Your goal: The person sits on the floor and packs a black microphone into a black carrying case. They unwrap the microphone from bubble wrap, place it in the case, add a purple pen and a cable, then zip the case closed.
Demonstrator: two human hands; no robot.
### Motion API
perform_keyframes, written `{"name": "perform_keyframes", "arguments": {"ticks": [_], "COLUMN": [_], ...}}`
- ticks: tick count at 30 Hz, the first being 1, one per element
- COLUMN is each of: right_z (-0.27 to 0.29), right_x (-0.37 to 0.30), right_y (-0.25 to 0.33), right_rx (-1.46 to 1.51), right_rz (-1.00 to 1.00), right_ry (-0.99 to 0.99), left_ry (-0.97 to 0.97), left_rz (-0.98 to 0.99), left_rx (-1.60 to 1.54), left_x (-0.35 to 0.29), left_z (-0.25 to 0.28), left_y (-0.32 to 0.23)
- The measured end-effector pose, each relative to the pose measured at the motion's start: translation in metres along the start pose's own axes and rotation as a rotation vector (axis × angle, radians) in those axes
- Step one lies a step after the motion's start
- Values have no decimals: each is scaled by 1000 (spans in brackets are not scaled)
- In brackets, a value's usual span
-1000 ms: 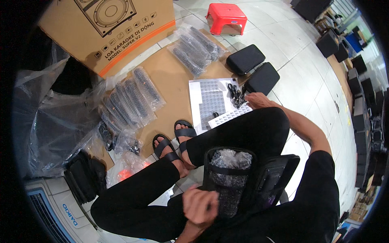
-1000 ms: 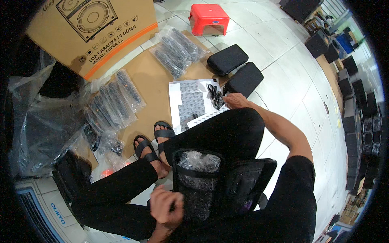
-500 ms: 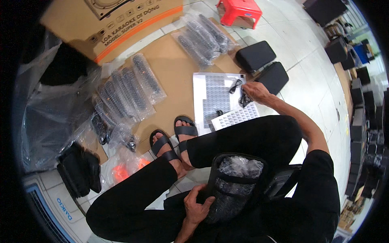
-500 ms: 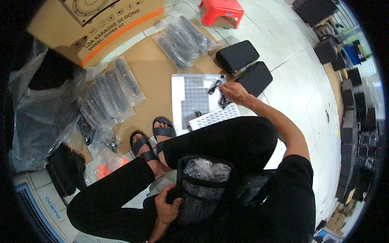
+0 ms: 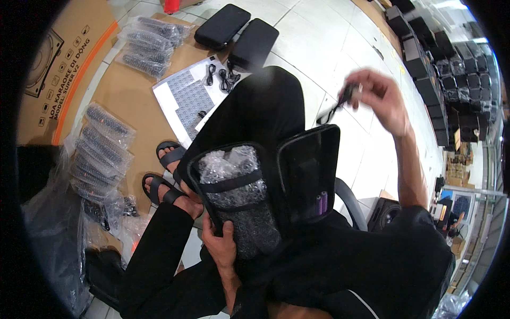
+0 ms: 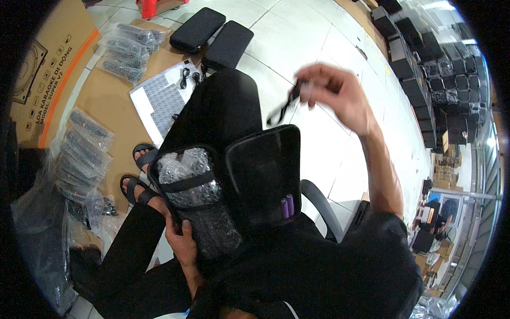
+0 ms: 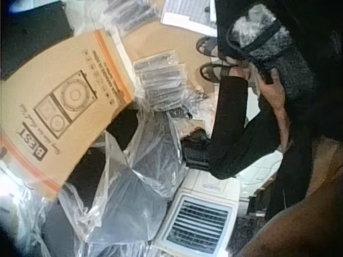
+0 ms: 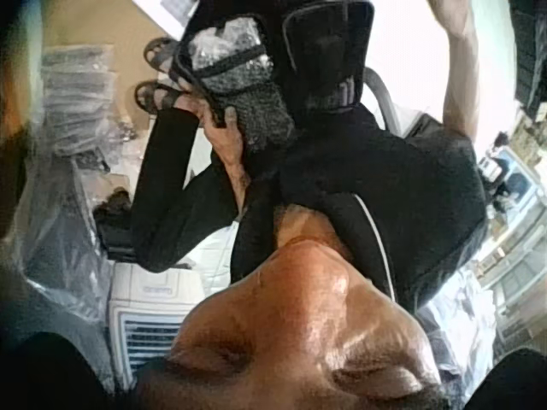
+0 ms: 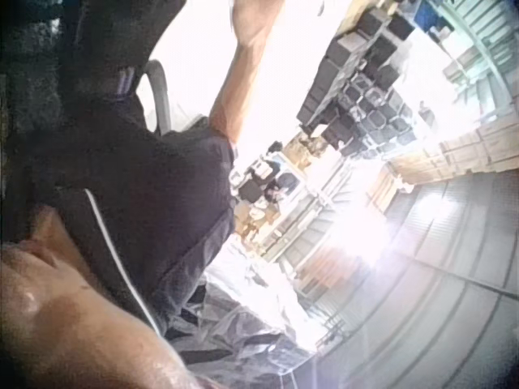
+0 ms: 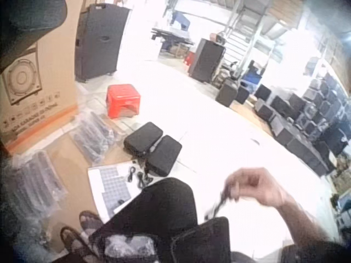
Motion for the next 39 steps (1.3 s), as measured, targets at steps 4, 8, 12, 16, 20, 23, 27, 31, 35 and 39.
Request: {"name": "perform_keyframes", "arguments": {"ticks": [4,8,12,16,20,23,27,31,35,39], "right_z": [-39,-67,-77,-101,-102,-82,-70,-65,-94,-111], "right_x": [-69,-84,-88,-104,-109,-97,-65,-45,5,58], "right_y": [-3,-8,-26,-35,-33,-22,19,39,48,44], "right_rx": [-304,-491,-409,-566,-673,-624,-509,-474,-482,-599], "right_rz": [-79,-22,-202,-38,2,-46,20,246,322,435], "right_ry": [218,149,215,275,274,182,-41,-192,-165,-134], "left_ry": [29,0,23,14,-2,15,-40,-113,-357,-844], "left_rz": [-59,-124,-118,-106,-134,-103,-63,-115,-377,-509], "left_rx": [5,-66,-99,-86,-95,-72,-26,187,215,375], "left_x": [-1,-6,-6,-10,-9,-7,-4,-25,-69,-158], "left_z": [-7,-3,-2,-3,-9,-12,2,29,126,246], "left_y": [-5,-13,-8,-9,-12,-14,-9,-25,-99,-161]}}
Point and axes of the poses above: each hand's wrist, its own x-axis towards the middle knuckle, its own z-axis out of the back of the hand, y = z × x, the point moved 10 cm from there along x, towards the middle knuckle, and after that the axes turned 2 degrees about -z, right-handed, at the moved point
